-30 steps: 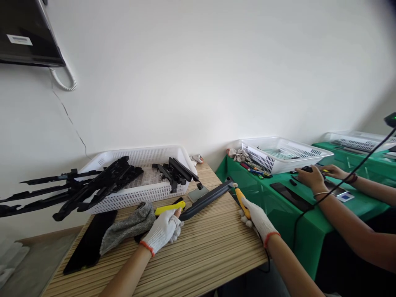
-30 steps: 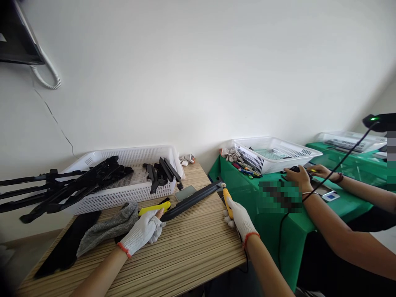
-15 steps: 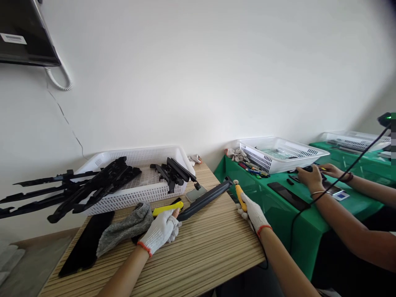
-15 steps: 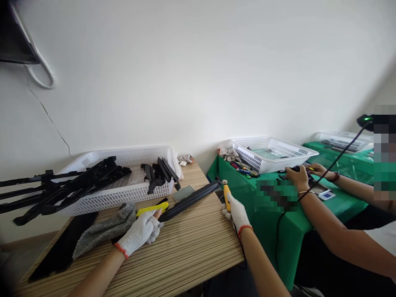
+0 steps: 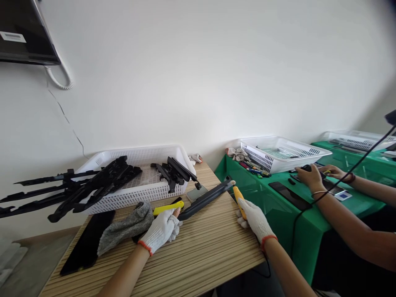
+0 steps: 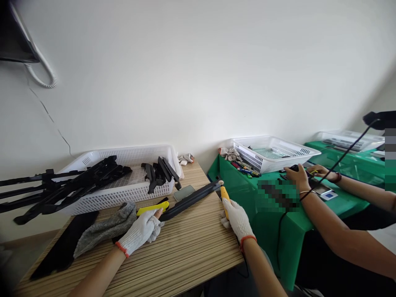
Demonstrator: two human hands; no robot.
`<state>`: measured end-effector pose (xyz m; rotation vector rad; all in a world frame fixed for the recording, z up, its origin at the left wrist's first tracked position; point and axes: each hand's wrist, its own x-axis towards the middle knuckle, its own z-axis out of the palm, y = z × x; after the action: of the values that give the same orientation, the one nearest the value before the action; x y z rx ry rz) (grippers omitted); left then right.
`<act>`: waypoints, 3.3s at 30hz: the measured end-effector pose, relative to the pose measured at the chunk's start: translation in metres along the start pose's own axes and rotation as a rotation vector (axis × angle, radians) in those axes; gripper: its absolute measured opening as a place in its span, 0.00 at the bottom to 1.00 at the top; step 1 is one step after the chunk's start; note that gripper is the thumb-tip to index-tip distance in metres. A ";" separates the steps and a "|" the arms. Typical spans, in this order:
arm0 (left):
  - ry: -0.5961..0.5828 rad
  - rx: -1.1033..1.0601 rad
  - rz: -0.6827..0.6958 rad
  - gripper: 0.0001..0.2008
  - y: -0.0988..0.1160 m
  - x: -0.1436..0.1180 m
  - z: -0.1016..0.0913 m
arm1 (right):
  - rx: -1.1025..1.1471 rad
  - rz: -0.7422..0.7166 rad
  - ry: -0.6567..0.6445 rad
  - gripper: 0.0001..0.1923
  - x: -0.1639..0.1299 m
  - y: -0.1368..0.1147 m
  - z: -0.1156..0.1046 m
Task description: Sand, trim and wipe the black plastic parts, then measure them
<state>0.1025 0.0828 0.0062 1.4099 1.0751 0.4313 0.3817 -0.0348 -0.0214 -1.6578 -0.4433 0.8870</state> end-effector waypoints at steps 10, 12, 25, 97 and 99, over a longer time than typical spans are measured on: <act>0.019 0.023 0.028 0.26 -0.004 0.001 0.000 | -0.135 0.059 -0.070 0.28 -0.056 -0.001 0.017; 0.018 0.033 0.025 0.25 -0.003 0.000 0.000 | -0.183 0.073 -0.079 0.27 -0.065 0.000 0.023; 0.036 0.120 0.065 0.24 -0.003 -0.001 -0.001 | -0.332 0.004 -0.362 0.29 -0.104 0.018 0.041; 0.002 -0.036 0.031 0.24 -0.024 0.015 -0.003 | -0.257 0.043 -0.365 0.39 -0.103 0.020 0.030; -0.013 -0.075 0.019 0.24 -0.023 0.015 -0.001 | -0.241 0.046 -0.365 0.39 -0.097 0.019 0.025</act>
<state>0.1013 0.0916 -0.0201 1.3557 1.0253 0.4712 0.2975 -0.0914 -0.0103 -1.7303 -0.7890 1.2155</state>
